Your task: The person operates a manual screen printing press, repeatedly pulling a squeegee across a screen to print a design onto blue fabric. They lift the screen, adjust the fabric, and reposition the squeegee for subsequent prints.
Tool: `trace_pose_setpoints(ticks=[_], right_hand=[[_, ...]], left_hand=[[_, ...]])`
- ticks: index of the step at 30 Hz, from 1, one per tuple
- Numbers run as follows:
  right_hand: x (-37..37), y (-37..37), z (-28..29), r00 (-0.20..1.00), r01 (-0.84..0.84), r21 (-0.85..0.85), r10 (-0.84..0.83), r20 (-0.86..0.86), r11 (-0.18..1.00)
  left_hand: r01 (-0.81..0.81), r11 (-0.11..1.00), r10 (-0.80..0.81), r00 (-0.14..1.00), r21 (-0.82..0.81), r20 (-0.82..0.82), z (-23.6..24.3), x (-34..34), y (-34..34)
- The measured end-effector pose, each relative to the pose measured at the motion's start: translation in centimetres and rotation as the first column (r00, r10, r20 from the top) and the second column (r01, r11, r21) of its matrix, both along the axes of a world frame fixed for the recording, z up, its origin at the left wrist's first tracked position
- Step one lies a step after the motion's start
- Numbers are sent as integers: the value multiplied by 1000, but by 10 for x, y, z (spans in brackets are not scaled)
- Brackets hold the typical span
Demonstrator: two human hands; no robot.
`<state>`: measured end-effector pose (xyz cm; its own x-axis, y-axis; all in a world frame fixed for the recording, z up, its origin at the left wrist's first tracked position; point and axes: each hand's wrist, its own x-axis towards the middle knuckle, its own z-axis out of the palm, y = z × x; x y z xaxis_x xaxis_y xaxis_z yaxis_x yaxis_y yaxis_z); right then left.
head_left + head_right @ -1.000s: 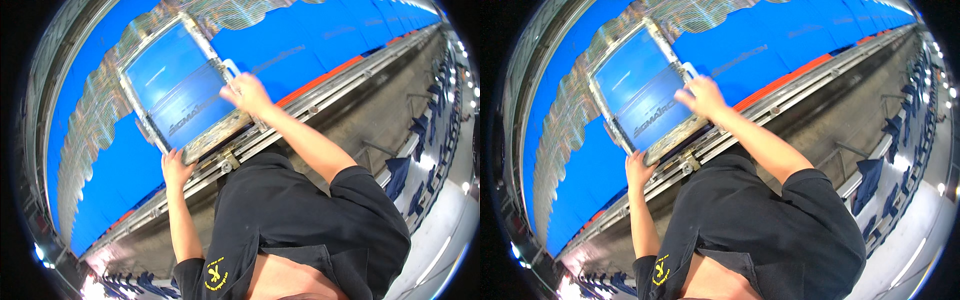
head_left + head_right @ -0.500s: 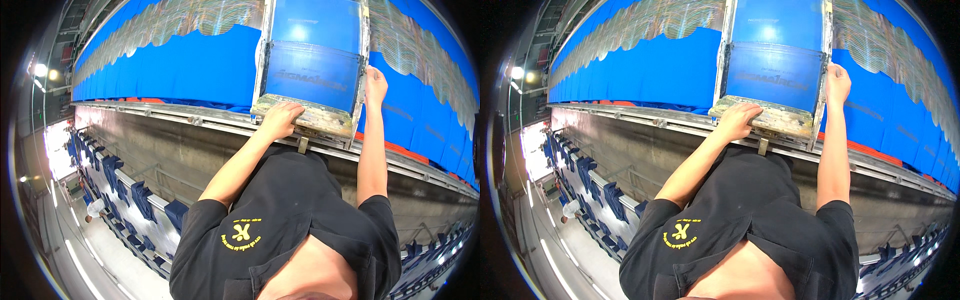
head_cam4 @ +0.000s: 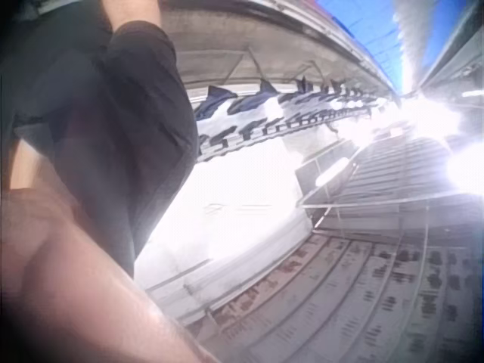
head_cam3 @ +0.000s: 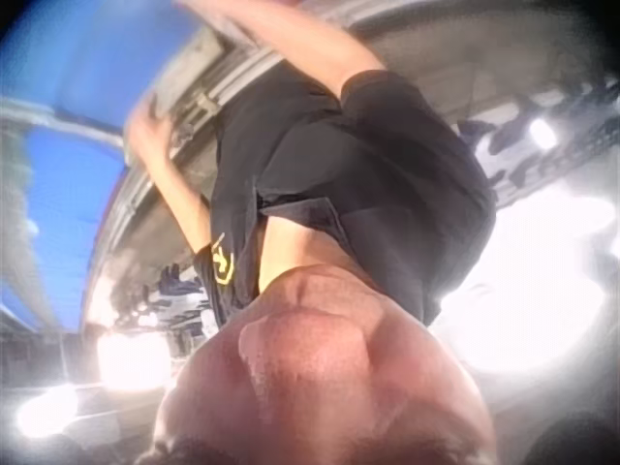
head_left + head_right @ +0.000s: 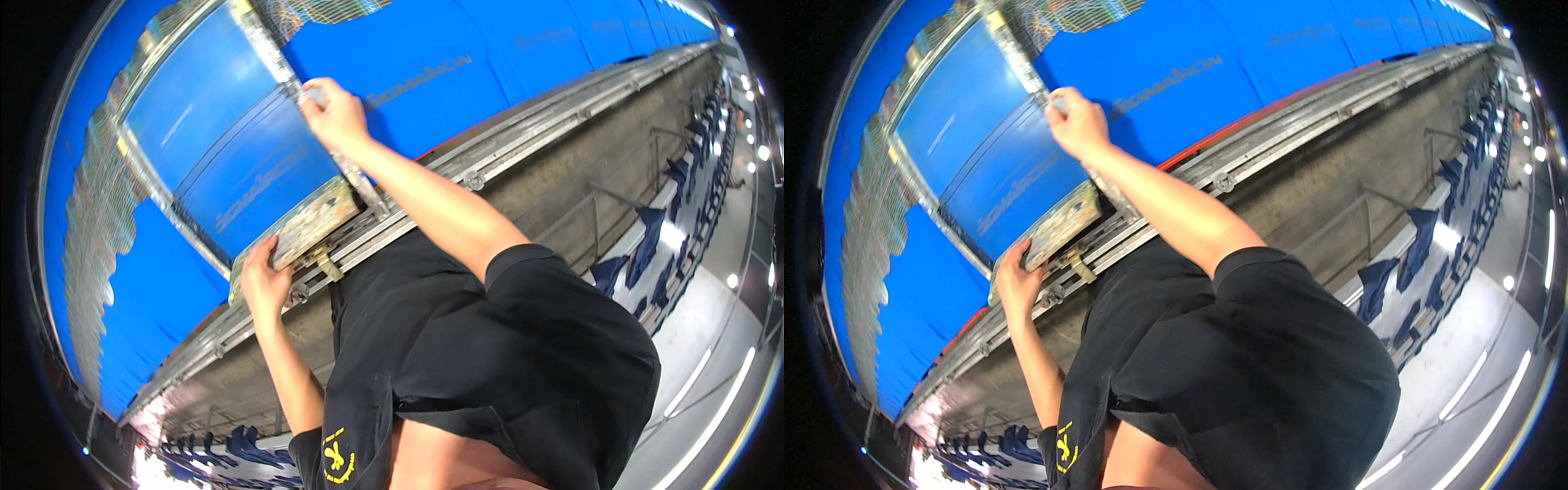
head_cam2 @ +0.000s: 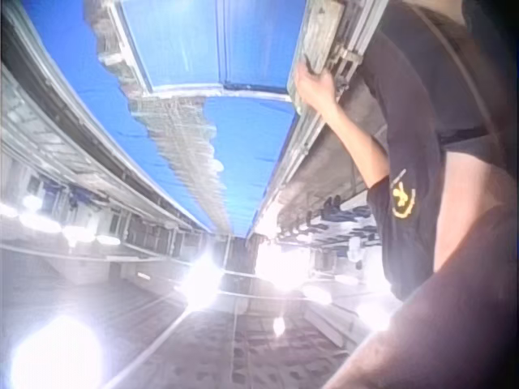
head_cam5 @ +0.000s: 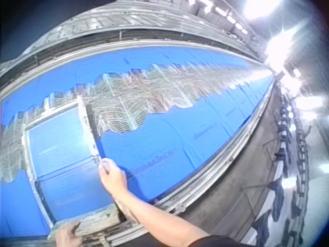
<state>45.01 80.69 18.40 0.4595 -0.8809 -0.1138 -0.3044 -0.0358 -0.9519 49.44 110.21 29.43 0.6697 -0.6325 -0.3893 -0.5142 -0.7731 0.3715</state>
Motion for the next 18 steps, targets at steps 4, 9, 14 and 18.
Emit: trace_pose_setpoints(ticks=[4, 9, 14, 18], right_hand=[[9, 19, -1, 997, 59, 69, -55, -53, 996], [41, 56, -12, 998, 26, 64, -22, -59, 998], [39, 62, 0, 1000, 8, 33, -7, -16, 999], [38, 57, -13, 997, -62, 99, 66, -31, 993]], left_hand=[[46, 992, -41, 998, 119, -50, 4, 23, -3], [116, 981, -107, 992, 155, -68, -2, 30, -20], [105, 971, -90, 993, 215, -77, 1, 20, -36], [129, 958, -121, 992, 258, -47, -6, 21, -39]])
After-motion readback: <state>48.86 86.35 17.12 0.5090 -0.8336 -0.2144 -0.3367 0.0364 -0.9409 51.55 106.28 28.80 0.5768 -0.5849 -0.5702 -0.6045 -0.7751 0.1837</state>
